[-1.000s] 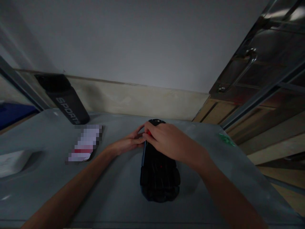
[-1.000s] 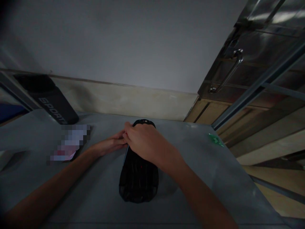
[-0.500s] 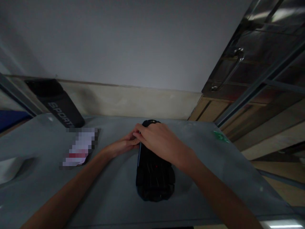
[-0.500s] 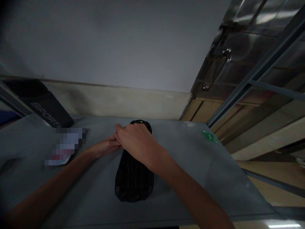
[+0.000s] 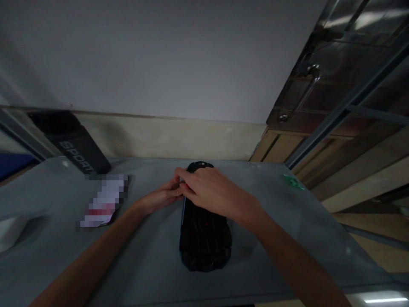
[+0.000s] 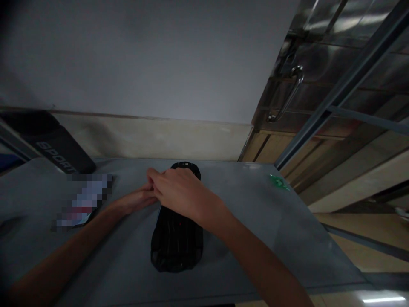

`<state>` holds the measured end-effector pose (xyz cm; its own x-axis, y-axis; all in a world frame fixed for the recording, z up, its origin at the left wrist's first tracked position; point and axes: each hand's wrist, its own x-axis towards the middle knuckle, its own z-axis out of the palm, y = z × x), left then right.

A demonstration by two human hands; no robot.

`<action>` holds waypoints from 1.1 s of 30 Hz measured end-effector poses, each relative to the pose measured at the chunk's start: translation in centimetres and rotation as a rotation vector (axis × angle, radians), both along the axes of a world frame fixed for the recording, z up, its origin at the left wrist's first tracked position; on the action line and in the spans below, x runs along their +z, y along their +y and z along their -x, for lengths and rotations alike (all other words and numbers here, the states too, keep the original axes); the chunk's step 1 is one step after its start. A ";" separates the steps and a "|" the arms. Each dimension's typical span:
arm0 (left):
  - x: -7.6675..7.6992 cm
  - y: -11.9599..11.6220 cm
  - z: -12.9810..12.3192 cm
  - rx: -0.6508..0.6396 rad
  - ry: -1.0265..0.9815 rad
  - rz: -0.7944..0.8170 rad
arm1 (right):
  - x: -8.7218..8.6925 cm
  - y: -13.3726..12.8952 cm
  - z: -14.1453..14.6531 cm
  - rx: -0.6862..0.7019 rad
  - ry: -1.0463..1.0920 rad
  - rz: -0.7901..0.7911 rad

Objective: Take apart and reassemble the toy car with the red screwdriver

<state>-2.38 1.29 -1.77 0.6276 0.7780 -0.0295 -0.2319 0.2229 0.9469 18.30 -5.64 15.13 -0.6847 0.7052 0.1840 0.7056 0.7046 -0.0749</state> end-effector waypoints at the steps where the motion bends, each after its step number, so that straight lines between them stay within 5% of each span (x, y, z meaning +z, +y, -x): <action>1: 0.0 0.0 0.0 0.007 0.011 0.005 | 0.0 0.0 0.1 -0.022 -0.013 -0.008; 5: 0.3 -0.1 0.0 0.012 0.033 0.009 | 0.0 0.0 0.0 -0.099 -0.021 -0.019; 26: 1.2 -0.5 -0.1 0.028 0.091 -0.032 | 0.8 -0.5 -0.6 0.022 -0.040 0.009; 33: 1.4 -0.6 -0.1 0.030 0.067 -0.028 | 0.7 -0.5 -0.2 -0.057 -0.076 -0.024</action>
